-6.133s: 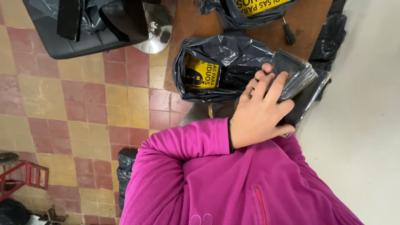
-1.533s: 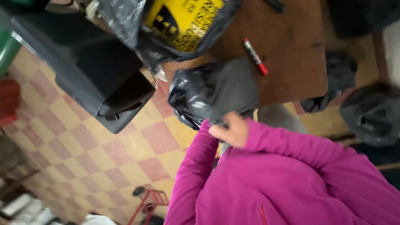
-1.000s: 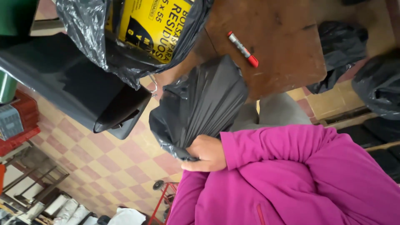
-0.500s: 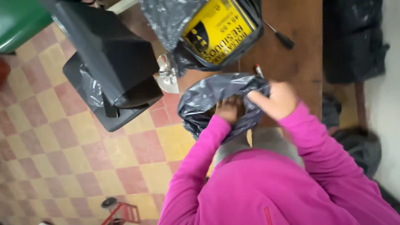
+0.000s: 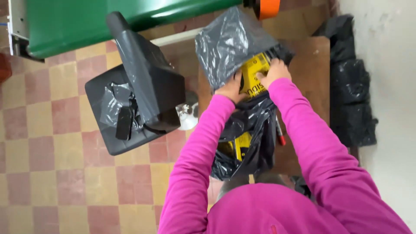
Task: The person opens a black plastic bag with a screwdriver, then repeatedly places stacks of packaged trash bags into the opened bag. The person handles the packages one at a time and arranges them inside the bag on a wooden table.
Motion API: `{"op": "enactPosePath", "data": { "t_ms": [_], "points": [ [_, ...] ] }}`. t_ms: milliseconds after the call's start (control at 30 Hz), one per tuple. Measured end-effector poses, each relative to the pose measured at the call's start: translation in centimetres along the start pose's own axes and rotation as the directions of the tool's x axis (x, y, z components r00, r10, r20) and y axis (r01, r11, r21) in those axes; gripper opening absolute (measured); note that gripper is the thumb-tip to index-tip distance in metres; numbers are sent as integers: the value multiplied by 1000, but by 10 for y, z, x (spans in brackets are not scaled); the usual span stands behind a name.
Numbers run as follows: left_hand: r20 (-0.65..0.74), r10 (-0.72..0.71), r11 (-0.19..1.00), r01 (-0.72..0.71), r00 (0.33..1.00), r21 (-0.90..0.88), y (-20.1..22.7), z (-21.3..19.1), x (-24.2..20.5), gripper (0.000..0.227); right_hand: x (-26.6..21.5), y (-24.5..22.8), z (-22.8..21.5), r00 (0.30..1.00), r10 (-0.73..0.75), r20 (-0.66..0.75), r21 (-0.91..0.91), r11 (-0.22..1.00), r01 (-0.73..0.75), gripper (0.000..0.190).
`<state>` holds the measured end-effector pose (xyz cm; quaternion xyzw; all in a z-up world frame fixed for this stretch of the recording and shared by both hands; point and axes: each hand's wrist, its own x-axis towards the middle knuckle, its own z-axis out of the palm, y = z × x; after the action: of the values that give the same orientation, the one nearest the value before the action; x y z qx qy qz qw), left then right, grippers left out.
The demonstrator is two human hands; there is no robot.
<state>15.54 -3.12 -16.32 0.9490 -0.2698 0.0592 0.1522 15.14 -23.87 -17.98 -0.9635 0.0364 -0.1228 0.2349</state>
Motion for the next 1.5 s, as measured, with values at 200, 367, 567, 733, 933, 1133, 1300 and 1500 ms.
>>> {"op": "enactPosePath", "data": {
  "t_ms": [200,367,567,733,933,1133,1300,1500],
  "points": [
    [-60,-138,967,122,989,-222,10,-8,-35,92,11,3,-12,862,334,383,3,932,-362,69],
    [275,-546,775,601,792,-193,17,2,-41,73,9,26,21,970,176,169,71,979,-190,70],
    [191,-520,789,554,833,-267,12,23,-46,65,18,25,19,923,191,333,187,946,-263,70],
    [202,-531,774,568,823,-280,16,29,-46,62,23,19,21,901,225,371,142,945,-294,78],
    [94,-485,837,493,869,-236,24,1,-44,67,-4,29,20,897,229,378,328,873,-362,85],
    [217,-508,857,513,833,38,41,-42,-32,71,-49,62,52,945,139,297,801,502,-326,100],
    [137,-399,872,328,907,364,56,-38,-22,84,-77,87,101,978,67,199,945,-277,-173,87],
    [201,274,909,-321,941,266,99,-18,34,59,-88,52,44,979,107,176,982,-83,-168,70]
  ]
}}
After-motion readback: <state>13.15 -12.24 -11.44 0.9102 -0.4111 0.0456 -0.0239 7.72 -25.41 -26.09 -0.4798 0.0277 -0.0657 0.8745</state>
